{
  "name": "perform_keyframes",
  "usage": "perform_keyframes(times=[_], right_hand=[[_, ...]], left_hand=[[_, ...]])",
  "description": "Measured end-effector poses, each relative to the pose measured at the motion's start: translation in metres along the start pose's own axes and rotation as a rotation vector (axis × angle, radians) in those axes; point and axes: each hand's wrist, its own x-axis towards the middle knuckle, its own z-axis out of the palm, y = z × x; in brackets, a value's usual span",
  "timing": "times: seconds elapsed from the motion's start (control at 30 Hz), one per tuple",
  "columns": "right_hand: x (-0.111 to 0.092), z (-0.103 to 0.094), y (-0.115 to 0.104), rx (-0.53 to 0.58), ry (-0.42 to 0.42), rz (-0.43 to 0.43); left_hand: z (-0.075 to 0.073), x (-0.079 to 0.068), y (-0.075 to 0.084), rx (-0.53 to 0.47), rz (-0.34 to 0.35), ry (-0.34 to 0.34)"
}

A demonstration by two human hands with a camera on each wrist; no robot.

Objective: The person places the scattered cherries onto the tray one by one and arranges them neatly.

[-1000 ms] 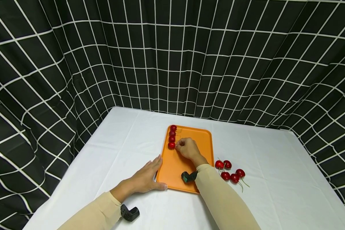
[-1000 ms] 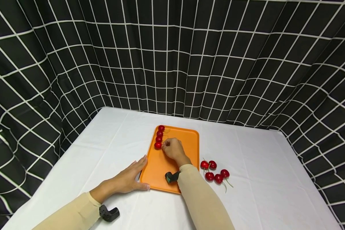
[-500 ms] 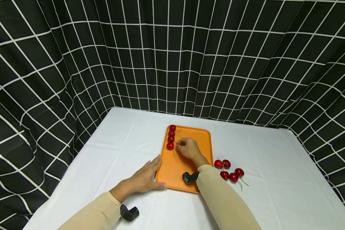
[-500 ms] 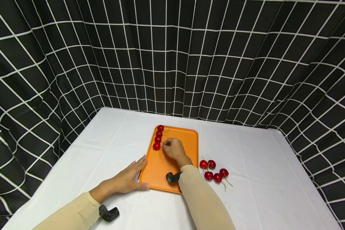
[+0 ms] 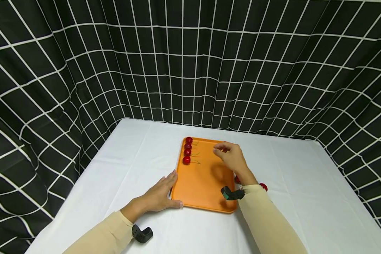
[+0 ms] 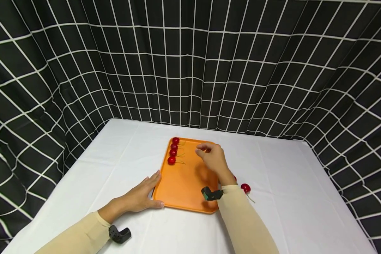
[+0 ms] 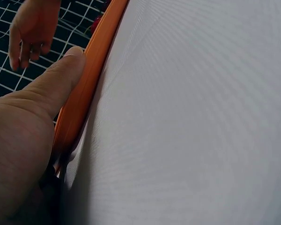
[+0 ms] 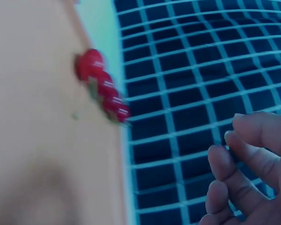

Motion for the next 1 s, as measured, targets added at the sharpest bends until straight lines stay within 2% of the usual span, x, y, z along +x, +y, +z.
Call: perform_keyframes(times=[0.17,0.33,0.5,0.7,1.0], right_hand=[[-0.016,-0.042,-0.01,0.06,0.1,-0.057],[-0.042,-0.076,-0.019,0.063,0.2,-0.096],[-0.073,-0.101,-0.004,0.064,0.265,-0.08],[-0.104,-0.12,0.018,0.085,0.302,-0.064],[-0.132,-0.131,0.047,-0.017,0.271,-0.005]], left_hand=[[0.0,0.0,-0.003,-0.002,-0.004,0.007],[-0.001,-0.001,-0.004,-0.002,-0.013,0.012],[-0.001,-0.003,-0.004,-0.015,-0.014,0.001],[0.002,-0.005,-0.003,-0.01,-0.018,-0.007],[0.0,-0.001,-0.002,0.003,0.003,0.004]])
